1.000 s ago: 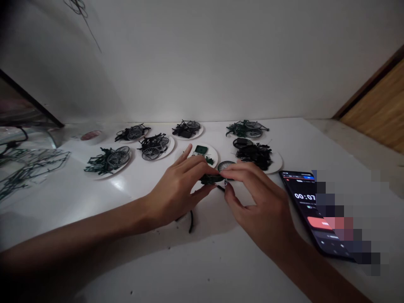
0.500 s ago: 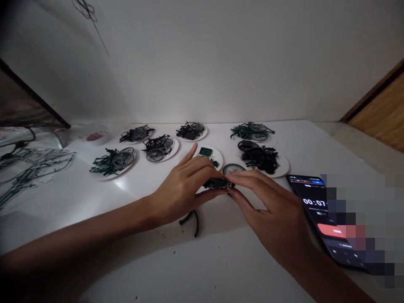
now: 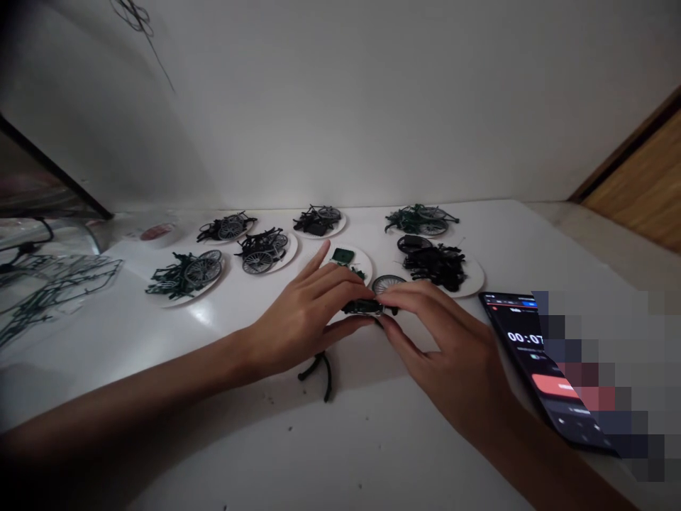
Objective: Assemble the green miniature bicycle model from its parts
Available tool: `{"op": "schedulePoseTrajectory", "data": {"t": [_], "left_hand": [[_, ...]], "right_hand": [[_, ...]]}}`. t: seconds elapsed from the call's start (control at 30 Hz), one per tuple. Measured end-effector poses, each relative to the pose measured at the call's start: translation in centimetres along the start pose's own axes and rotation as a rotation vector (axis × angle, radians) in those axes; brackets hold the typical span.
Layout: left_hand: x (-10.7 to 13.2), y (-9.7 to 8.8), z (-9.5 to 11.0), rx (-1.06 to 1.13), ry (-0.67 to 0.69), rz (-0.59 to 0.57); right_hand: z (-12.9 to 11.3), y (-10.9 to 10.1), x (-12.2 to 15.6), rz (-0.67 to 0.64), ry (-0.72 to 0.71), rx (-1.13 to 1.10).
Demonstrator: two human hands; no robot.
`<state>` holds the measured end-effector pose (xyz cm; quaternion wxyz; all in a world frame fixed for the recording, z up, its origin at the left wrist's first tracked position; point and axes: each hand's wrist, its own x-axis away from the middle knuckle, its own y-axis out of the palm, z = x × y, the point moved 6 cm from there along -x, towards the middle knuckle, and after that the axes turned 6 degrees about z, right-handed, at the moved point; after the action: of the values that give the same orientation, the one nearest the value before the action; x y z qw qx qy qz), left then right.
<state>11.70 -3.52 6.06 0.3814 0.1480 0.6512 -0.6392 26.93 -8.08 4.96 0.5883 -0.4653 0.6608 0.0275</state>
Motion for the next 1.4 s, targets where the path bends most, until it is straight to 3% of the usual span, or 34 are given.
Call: {"op": "schedulePoseTrajectory", "data": {"t": [0.17, 0.33, 0.57, 0.77, 1.03, 1.2, 1.4], "left_hand": [[0.0, 0.2, -0.7, 0.031, -0.093, -0.063], [-0.1, -0.1, -1.4, 0.055, -0.162, -0.030], [0.4, 1.0, -2.1, 0.199, -0.230, -0.114], [0.6, 1.2, -2.8, 0.433, -0.429, -0.114], [0.7, 1.0, -2.9, 0.525, -0.493, -0.080], [1.1, 1.4, -3.7, 0.637, -0.582, -0.013], [2.0, 3.1, -7.0, 0.891, -0.816, 0.087]], "right_hand": [[0.8, 0.1, 0.2, 0.011, 0.072, 0.044], [1.1, -0.1, 0.4, 0.026, 0.109, 0.072], [1.1, 0.7, 0.3, -0.035, 0.050, 0.013], [0.9, 0.4, 0.3, -0.032, 0.011, 0.006], [1.3, 0.6, 0.4, -0.056, 0.023, -0.007], [1.7, 0.4, 0.2, -0.022, 0.170, -0.037], [4.8, 0.9, 0.9, -0.012, 0.559, -0.258]]}}
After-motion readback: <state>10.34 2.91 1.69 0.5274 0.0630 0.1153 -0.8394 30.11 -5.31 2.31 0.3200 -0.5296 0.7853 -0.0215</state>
